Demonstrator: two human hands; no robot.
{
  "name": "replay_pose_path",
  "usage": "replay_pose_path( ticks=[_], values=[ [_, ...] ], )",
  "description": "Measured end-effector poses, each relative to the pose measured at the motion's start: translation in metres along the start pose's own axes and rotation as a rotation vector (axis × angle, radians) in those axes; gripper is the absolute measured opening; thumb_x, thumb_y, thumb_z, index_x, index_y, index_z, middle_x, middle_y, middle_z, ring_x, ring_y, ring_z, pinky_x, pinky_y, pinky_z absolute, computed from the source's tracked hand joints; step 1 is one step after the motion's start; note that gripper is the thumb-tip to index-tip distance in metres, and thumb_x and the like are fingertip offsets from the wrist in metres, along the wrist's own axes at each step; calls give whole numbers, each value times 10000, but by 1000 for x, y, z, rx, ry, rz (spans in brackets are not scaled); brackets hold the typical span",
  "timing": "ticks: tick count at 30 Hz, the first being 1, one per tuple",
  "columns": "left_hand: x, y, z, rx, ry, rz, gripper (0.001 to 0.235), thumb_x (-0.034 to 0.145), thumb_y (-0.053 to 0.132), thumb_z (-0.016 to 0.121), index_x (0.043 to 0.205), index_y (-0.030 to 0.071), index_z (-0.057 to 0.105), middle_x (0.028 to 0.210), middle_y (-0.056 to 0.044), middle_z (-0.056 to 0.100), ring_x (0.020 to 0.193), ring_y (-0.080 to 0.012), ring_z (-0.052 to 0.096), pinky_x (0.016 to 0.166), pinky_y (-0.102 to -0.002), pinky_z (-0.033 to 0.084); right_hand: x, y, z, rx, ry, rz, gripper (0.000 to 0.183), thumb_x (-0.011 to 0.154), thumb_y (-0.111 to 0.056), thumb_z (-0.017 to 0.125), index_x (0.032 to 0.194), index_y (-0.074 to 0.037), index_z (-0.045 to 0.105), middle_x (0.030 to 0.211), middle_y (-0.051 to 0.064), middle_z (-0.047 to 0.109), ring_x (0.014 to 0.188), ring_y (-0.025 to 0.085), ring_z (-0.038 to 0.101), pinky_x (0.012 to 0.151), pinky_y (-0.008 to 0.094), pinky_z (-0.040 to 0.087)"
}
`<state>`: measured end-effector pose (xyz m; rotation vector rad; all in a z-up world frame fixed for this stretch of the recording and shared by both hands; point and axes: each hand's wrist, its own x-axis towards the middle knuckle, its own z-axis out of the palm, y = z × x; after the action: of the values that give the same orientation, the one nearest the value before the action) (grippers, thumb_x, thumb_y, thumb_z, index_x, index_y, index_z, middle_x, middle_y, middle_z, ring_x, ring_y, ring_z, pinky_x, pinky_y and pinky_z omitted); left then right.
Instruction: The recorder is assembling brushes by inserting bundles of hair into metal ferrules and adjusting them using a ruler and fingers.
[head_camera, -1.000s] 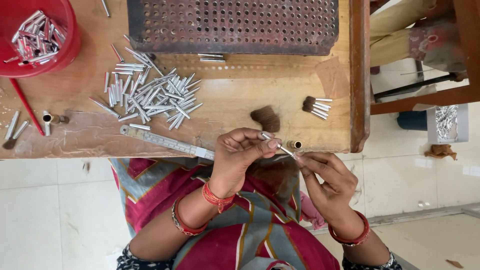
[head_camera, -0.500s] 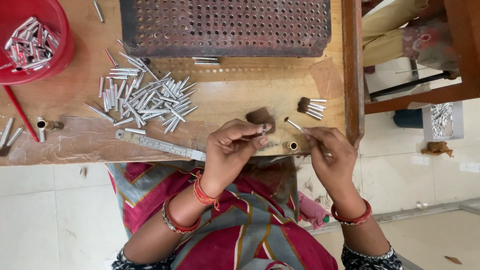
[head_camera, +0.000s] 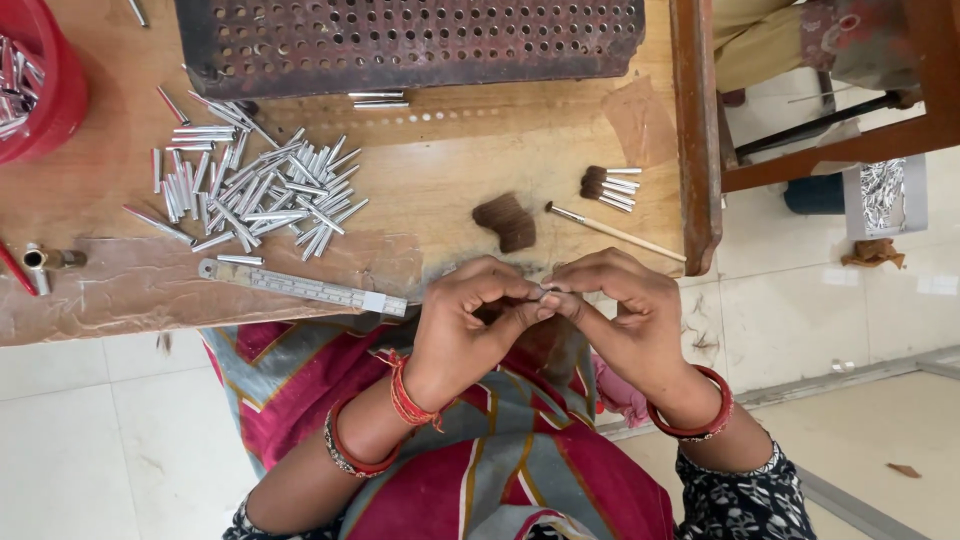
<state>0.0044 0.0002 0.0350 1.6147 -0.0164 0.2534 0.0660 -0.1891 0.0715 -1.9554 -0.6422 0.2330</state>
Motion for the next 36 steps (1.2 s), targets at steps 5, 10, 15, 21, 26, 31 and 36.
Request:
replay_pose_path(
  ticks=[5,10,15,21,26,31,36],
  values=[
    [-7,-8,5,-94,-30,9,165,867,-11,808,994,20,708,936,-68,692,814,-164,686,700,-279,550,-3,-4,2,-24,36,-55,82,889,11,779,965,-11,755,967,85,761,925,164,724,807,285,562],
    [-10,-8,8,-103,-54,15,190,866,-39,795,1015,18,694,934,-74,669,822,-176,649,709,-290,527,-7,-4,5,4,88,-7,65,896,-4,777,945,13,737,939,90,748,871,159,696,785,274,538],
    [-13,-13,10,-111,-64,58,221,877,-47,786,1068,18,695,965,-86,636,862,-188,645,745,-290,531,-12,-2,9,69,131,14,81,901,16,771,957,28,714,962,100,744,900,168,692,826,274,539],
    [-14,-16,11,-132,-68,56,223,880,-45,781,1077,22,702,963,-89,627,853,-194,639,733,-289,529,-16,-7,16,19,183,-90,82,935,27,752,981,31,685,993,101,718,937,168,676,829,270,546],
    [-16,-18,8,-91,-64,84,231,877,-51,788,1077,26,702,972,-83,643,865,-188,651,750,-285,537,-17,-6,14,9,163,36,75,921,20,759,960,25,696,951,96,717,876,144,665,788,254,517],
    [-24,-21,7,-114,-33,99,240,880,-61,801,1080,5,687,997,-86,695,862,-188,685,741,-291,560,-10,-21,12,-33,60,10,65,939,-7,746,977,2,695,965,81,712,905,152,671,824,265,526],
    [-41,-26,2,-38,14,143,335,916,-68,765,1177,-28,559,1033,-129,712,930,-228,777,765,-318,652,-20,-9,20,-156,-12,5,132,876,-60,783,925,0,676,956,88,740,845,151,701,729,275,546]
  ],
)
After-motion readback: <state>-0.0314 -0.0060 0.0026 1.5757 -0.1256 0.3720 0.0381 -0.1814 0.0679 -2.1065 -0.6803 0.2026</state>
